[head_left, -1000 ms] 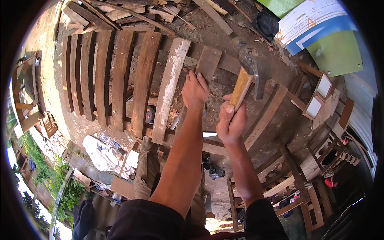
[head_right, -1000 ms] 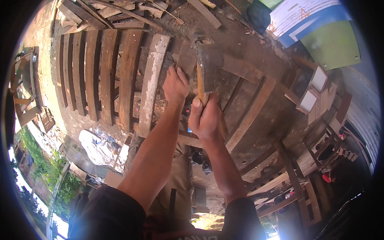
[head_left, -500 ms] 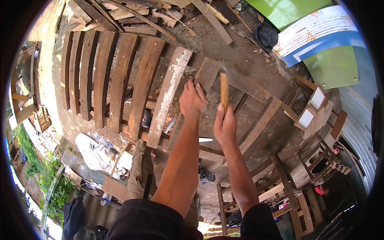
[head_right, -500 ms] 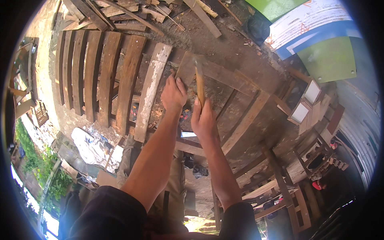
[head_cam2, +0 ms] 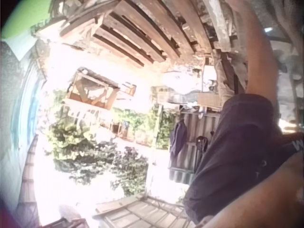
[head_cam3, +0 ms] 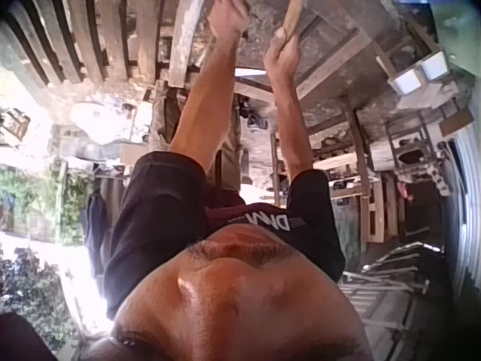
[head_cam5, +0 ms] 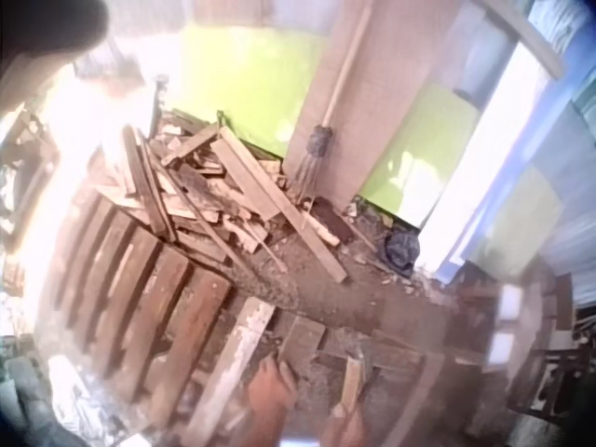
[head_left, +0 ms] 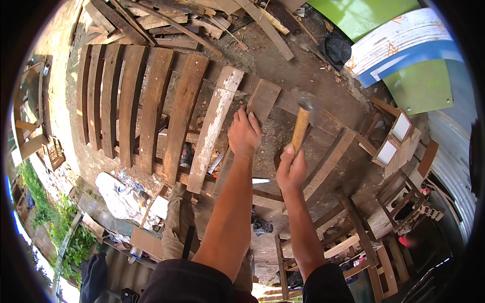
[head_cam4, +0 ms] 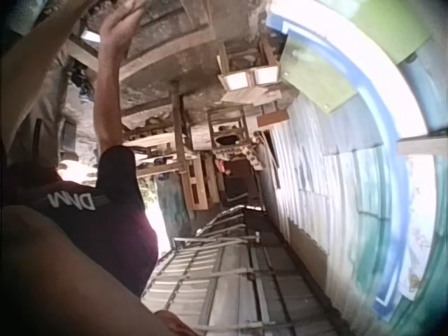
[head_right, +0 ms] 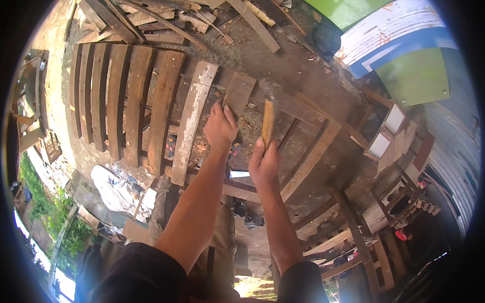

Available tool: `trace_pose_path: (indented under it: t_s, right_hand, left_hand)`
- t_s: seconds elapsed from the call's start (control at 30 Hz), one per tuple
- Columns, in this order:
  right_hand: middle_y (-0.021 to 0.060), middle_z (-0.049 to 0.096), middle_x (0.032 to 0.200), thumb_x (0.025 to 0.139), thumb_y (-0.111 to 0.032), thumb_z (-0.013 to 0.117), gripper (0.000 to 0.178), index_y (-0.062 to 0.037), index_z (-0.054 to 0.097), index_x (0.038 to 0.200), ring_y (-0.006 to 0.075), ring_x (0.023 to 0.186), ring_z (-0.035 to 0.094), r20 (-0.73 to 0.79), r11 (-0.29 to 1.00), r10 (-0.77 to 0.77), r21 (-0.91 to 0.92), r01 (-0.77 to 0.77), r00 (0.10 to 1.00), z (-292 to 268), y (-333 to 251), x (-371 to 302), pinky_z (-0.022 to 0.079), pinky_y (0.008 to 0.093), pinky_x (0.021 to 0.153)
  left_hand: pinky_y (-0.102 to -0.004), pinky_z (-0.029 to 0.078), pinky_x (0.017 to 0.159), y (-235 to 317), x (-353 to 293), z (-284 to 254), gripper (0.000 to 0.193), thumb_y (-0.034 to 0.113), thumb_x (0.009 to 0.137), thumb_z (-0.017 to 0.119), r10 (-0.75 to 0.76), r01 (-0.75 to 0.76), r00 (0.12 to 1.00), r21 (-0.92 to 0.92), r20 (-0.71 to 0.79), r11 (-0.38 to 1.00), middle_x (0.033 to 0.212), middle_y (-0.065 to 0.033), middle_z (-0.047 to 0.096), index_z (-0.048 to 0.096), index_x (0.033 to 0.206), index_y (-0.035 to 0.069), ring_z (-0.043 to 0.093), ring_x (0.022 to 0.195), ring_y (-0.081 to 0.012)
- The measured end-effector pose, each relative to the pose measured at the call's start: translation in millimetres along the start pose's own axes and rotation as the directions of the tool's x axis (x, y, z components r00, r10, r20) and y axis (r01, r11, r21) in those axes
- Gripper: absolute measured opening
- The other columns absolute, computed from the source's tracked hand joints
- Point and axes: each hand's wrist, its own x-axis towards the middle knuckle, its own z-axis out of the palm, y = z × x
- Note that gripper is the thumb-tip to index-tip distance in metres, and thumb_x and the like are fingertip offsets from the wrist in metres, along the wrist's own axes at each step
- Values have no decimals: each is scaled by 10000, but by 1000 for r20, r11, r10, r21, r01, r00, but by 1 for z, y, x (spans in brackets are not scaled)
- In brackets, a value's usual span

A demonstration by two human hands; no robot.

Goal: The person kneels on the ground and uses a hammer to drive nails into a wooden pallet frame. They repeatedly pick up nails from a black plastic bag, position them on the pallet slats, and hammer them in. The person adjusts the wood pieces and continues nailing to secure the structure.

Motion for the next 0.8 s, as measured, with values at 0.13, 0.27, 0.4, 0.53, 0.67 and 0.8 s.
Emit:
trace_pose_path:
  t_s: [0.13, 0.27, 0.4, 0.53, 0.67, 0.8]
  right_hand:
    - [-5, 406, 707, 1074, -340, 425, 361, -8, 424, 932, 77, 520, 343, -122, 926, -172, 317, 203, 977, 2, -44, -8, 281, 210, 450]
    - [68, 460, 709, 1062, -297, 461, 324, -15, 451, 904, 123, 559, 435, 32, 962, -217, -164, 219, 976, 14, 10, 9, 384, 314, 493]
    - [61, 446, 680, 1059, -323, 478, 331, -28, 455, 910, 124, 541, 442, -77, 992, -26, -122, 16, 997, 7, -13, -8, 377, 317, 492]
    - [44, 443, 681, 1053, -353, 483, 348, -58, 462, 870, 131, 500, 424, -194, 854, -263, 409, 322, 945, 3, -63, -15, 367, 325, 478]
    - [31, 440, 638, 1053, -351, 481, 374, -39, 471, 847, 147, 489, 425, 42, 965, 61, -260, -48, 997, 25, 1, 10, 358, 336, 467]
    - [117, 528, 639, 1053, -314, 447, 343, 9, 497, 946, 231, 557, 569, -53, 993, 116, 5, -116, 992, 4, -10, -19, 447, 368, 517]
  left_hand:
    - [-502, 526, 814, 0, 0, -1, 381, 306, 1009, 421, 2, -2, 1000, -8, 11, 1000, 1137, -201, 621, 522, 1277, 53, 643, 966, -414]
    - [-503, 527, 811, 4, 1, -2, 383, 312, 1009, 422, 1, -1, 1000, 11, 24, 1000, 1140, -199, 619, 513, 1279, 55, 641, 977, -410]
    - [-500, 526, 819, -4, 1, 2, 380, 308, 1006, 430, 11, -11, 1000, 26, -5, 1000, 1148, -195, 618, 510, 1280, 57, 640, 991, -406]
    - [-496, 526, 831, -1, -1, -3, 384, 301, 1003, 438, -15, 14, 999, 13, 44, 1000, 1152, -195, 619, 508, 1296, 63, 641, 994, -406]
    - [-492, 528, 829, 4, 0, -4, 379, 299, 1003, 439, -14, 13, 999, 11, 47, 1000, 1142, -199, 620, 509, 1294, 67, 642, 990, -404]
    - [-487, 530, 826, -1, 0, -3, 375, 301, 1004, 439, -7, 7, 1000, -24, 20, 1000, 1130, -201, 623, 513, 1287, 66, 643, 986, -403]
